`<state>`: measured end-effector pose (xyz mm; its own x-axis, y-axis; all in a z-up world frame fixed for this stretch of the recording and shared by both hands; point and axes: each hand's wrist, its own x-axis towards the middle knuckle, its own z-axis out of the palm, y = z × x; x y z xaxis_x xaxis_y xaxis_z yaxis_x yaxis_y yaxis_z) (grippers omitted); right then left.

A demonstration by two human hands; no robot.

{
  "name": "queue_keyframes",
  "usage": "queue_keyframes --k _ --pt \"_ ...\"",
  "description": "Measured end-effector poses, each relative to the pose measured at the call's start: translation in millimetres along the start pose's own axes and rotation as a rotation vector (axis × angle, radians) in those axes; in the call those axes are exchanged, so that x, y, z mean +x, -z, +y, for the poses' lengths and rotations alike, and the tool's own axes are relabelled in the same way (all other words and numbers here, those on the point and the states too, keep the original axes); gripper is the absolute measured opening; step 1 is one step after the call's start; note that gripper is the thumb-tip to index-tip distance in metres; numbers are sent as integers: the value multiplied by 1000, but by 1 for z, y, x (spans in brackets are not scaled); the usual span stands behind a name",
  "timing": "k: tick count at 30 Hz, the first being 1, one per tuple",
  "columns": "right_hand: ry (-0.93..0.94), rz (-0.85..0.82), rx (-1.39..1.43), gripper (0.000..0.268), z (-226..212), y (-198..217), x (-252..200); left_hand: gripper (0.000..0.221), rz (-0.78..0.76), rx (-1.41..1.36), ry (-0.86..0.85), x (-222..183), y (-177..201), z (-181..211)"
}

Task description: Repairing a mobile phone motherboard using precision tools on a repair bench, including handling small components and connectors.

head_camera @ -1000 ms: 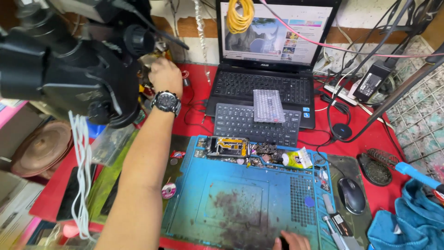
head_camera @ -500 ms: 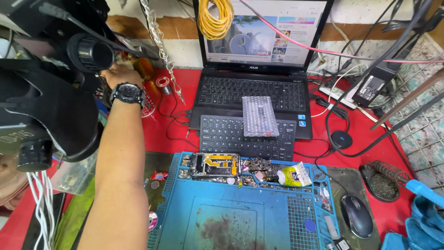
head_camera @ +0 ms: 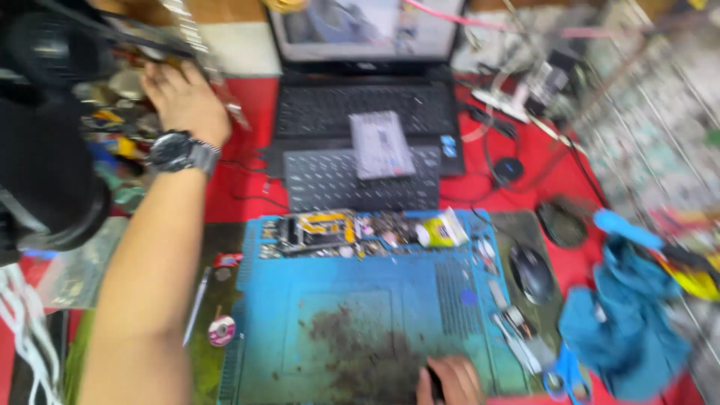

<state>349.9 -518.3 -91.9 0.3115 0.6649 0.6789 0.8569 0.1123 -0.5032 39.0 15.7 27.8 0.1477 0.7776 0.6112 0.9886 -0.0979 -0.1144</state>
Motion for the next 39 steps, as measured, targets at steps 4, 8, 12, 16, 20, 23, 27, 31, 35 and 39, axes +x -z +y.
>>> queue_keyframes --k 4,8,12,16,20,23,27,31,35,39 --pt "85 -156 42 15 -10 27 23 92 26 -155 -252 -52 109 80" --pt "57 -114 138 14 -5 38 24 37 61 -225 -606 -117 216 163" --pt "-65 -95 -111 27 30 61 23 14 -256 -411 -1037 -194 248 234" --pt "-91 -99 -305 34 71 90 31 26 -399 -763 -1124 -265 233 307" --pt "-148 -258 -398 26 100 94 20 37 -440 -778 -1164 -297 220 369" --pt "-183 -291 -415 27 107 97 10 37 -473 -754 -1167 -294 214 400" --pt "-242 -226 -399 26 117 119 -10 37 -634 -630 -1260 -282 217 412" --pt "-315 -191 -280 43 161 137 -39 38 -609 -576 -1304 -301 204 425" --pt "-607 -74 -61 32 145 147 -24 31 -599 -549 -1384 -296 218 423" --pt "-729 165 538 27 133 127 -11 26 -440 -504 -1417 -304 205 435"
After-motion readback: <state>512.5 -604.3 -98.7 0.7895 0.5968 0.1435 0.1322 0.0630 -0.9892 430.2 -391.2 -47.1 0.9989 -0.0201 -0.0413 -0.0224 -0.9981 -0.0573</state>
